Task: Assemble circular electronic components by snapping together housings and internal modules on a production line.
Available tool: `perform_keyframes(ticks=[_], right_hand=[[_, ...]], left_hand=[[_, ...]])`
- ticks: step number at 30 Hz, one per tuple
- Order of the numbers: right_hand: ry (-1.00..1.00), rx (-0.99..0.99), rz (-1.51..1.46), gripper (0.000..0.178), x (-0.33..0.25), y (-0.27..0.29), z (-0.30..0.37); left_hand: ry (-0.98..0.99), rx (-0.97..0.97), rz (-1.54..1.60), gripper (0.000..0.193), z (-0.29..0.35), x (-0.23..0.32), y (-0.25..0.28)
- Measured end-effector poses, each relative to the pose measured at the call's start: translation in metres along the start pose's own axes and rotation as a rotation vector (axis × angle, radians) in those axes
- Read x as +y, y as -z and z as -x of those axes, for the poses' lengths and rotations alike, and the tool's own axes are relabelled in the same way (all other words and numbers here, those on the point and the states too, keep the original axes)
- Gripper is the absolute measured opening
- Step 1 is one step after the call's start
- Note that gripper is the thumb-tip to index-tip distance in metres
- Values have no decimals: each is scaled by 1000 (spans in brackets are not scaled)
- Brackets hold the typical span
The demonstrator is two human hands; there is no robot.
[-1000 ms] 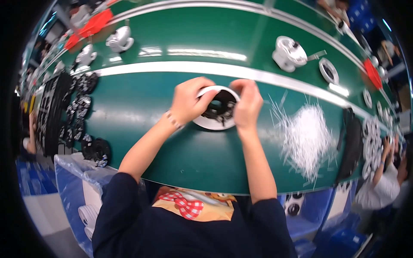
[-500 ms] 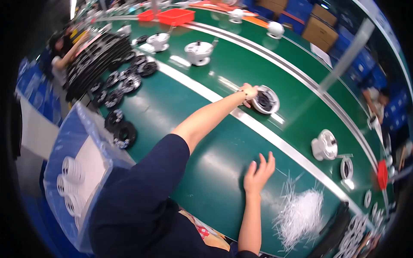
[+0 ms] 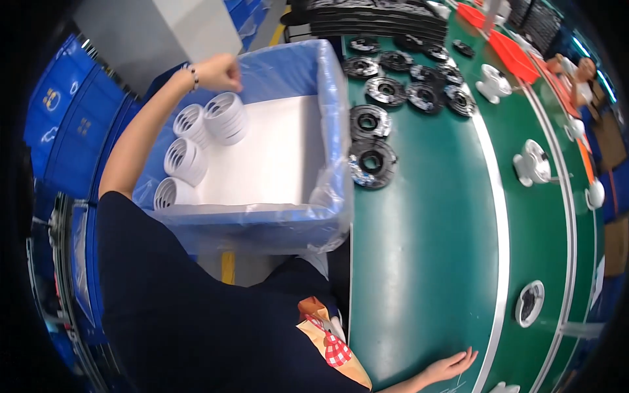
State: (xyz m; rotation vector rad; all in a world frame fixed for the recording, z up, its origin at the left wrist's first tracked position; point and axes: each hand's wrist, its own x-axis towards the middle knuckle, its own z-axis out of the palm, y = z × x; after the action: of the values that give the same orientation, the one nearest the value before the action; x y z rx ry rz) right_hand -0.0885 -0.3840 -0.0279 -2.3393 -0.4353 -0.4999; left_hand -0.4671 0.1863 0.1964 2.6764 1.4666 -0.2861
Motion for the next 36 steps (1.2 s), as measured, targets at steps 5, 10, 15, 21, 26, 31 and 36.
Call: perform_keyframes(ticks=[5,10,15,21,26,31,36], right_hand=[[58,-21,115,35,11,1,-4],[38,-48,148,29,-7,2,8],[119,-65,162,27,-15,1,10],[99,-26,71,20,-61,23,8],[208,-98,-241,31,-96,52,7],[209,-247,-780,92,-94,116,40],[72,34,-1338,121,-65,157,76]], left_hand=[[190,-64,-36,60,1,-117,-112],[108,199,-140,55,3,-110,-222],[153,-5,-72,39,19,-70,-244],[57,-306,947,55,19,65,-102],[-602,327,750,72,76,178,33],[-1133,-245,972,73,181,443,24],[-1155,-1382,853,68,215,525,-8]])
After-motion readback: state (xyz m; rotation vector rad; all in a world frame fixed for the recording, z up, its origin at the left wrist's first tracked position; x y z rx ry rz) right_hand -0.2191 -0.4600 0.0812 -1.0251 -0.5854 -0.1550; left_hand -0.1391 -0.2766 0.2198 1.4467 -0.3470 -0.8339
